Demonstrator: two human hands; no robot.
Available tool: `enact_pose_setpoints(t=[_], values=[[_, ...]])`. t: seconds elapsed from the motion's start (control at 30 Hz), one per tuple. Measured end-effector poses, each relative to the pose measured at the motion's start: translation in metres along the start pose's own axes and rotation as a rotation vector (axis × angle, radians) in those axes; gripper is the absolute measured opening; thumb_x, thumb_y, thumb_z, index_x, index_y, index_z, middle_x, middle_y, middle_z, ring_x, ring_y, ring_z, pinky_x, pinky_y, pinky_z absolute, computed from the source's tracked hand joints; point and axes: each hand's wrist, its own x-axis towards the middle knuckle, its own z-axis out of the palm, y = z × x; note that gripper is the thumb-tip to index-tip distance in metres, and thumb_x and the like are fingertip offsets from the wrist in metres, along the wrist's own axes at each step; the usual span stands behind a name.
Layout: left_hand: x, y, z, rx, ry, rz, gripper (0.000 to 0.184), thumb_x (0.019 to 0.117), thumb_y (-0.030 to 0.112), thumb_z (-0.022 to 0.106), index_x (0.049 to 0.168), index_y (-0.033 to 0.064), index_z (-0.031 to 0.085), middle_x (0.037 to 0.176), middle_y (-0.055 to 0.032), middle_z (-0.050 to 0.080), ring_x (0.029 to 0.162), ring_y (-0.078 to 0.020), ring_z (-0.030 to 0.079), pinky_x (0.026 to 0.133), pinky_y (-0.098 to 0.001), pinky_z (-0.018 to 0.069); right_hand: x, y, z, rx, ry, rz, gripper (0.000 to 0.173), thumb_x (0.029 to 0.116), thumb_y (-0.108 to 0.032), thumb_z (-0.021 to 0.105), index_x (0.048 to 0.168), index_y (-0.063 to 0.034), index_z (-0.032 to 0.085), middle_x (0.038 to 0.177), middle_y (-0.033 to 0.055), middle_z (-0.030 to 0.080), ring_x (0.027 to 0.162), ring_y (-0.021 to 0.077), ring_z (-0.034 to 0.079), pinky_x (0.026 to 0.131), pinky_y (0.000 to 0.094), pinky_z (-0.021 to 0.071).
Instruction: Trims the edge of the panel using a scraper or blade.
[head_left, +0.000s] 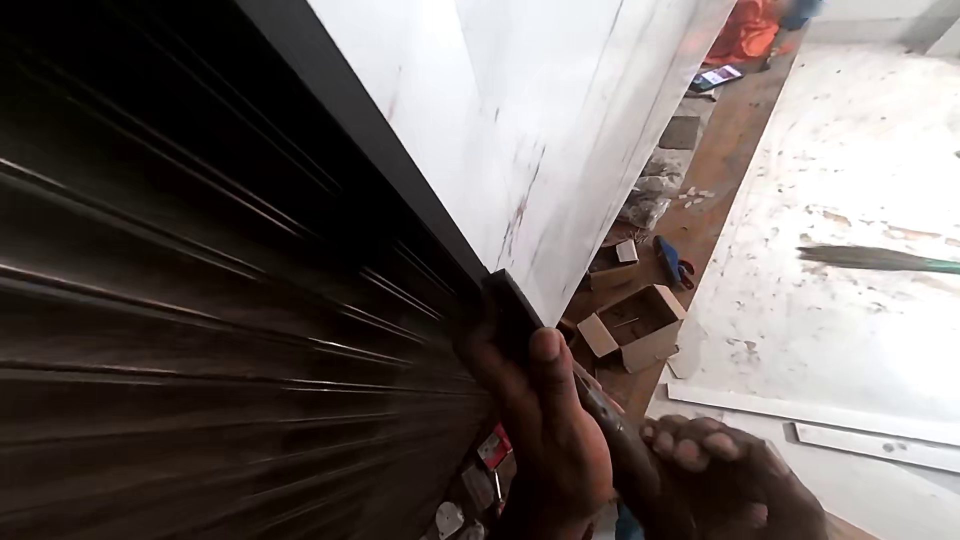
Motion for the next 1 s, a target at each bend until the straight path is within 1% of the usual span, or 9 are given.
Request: enact_pose_setpoints(t=[0.1,0.27,0.4,0.5,0.57,0.67,0.8,0.9,1.0], values=[[0.004,0.002,0.0,0.022,0.012,-0.013,0.029,0.1061,0.049,0.045,0.123,0.0257,0.042,0.082,0.0029,0.053,0.051,-0.0108,0.055,0.041,-0.0306,0.0566,0.0,0.005,0.005,-0.007,0.036,-0.017,0.037,0.1042,-0.042,0.05,0.095,-0.0193,0.078,0.083,-0.0053,0.074,0.081,0.0074,0.071,0.081,0.0277,0.0596],[0.005,0.006,-0.002,0.052,0.033,-0.025,0.031,0.1047,0.052,0.047,0.122,0.0271,0.042,0.083,0.0038,0.052,0.054,-0.0096,0.056,0.043,-0.0289,0.0558,-0.002,0.006,0.006,0.071,0.108,0.004,0.038,0.1026,-0.039,0.051,0.087,-0.0166,0.077,0.075,-0.003,0.071,0.076,0.009,0.071,0.078,0.0291,0.0598],[0.003,0.006,-0.004,0.067,0.019,-0.026,0.032,0.1046,0.054,0.045,0.122,0.0268,0.042,0.082,0.0038,0.051,0.056,-0.0103,0.056,0.044,-0.0296,0.0559,-0.004,0.008,0.011,0.102,0.106,-0.005,0.035,0.102,-0.037,0.054,0.088,-0.0154,0.077,0.078,-0.0016,0.072,0.077,0.0106,0.071,0.078,0.0301,0.0602],[0.006,0.006,-0.005,0.081,0.025,-0.01,0.035,0.1042,0.054,0.046,0.125,0.0263,0.042,0.083,0.0039,0.052,0.057,-0.0085,0.057,0.045,-0.0269,0.0558,-0.004,0.001,-0.002,0.004,0.104,-0.037,0.036,0.1033,-0.039,0.051,0.091,-0.0188,0.078,0.079,-0.0052,0.073,0.077,0.0071,0.071,0.079,0.0277,0.0596],[0.007,0.006,-0.004,0.078,0.022,-0.003,0.035,0.1046,0.054,0.045,0.125,0.0263,0.04,0.084,0.0055,0.052,0.06,-0.007,0.057,0.049,-0.0254,0.0556,0.0,0.005,0.008,-0.037,0.072,-0.059,0.034,0.1054,-0.04,0.049,0.097,-0.0233,0.077,0.085,-0.0079,0.074,0.082,0.0045,0.071,0.08,0.0253,0.0603],[0.006,0.008,-0.003,0.056,0.033,-0.04,0.036,0.1036,0.056,0.045,0.124,0.0268,0.041,0.082,0.0025,0.052,0.053,-0.0111,0.056,0.043,-0.0304,0.0563,-0.002,0.01,0.008,0.005,0.134,-0.029,0.037,0.1028,-0.038,0.051,0.083,-0.0192,0.076,0.072,-0.0062,0.069,0.07,0.0062,0.068,0.073,0.0268,0.0591],[0.009,0.008,-0.005,0.075,0.028,-0.02,0.036,0.1034,0.056,0.046,0.125,0.0268,0.041,0.081,0.004,0.053,0.054,-0.0102,0.058,0.044,-0.0301,0.0572,-0.004,0.008,0.014,0.07,0.137,0.014,0.033,0.1029,-0.038,0.054,0.09,-0.0192,0.078,0.078,-0.0065,0.072,0.075,0.0049,0.07,0.074,0.0245,0.0597],[0.008,0.01,-0.006,0.107,0.031,-0.038,0.036,0.1046,0.054,0.044,0.126,0.0262,0.041,0.082,0.0028,0.053,0.056,-0.0111,0.057,0.045,-0.0313,0.0572,-0.003,0.007,0.01,0.043,0.147,0.019,0.037,0.1019,-0.038,0.052,0.082,-0.0184,0.076,0.07,-0.0067,0.068,0.068,0.0053,0.067,0.071,0.0254,0.0584],[0.011,0.01,-0.009,0.102,0.017,-0.02,0.033,0.1046,0.054,0.044,0.122,0.0267,0.042,0.079,0.0023,0.052,0.052,-0.0119,0.056,0.042,-0.0319,0.0561,-0.004,0.007,0.012,0.082,0.164,0.008,0.036,0.103,-0.036,0.052,0.085,-0.0172,0.077,0.073,-0.0055,0.07,0.07,0.0062,0.068,0.072,0.0256,0.0588]])
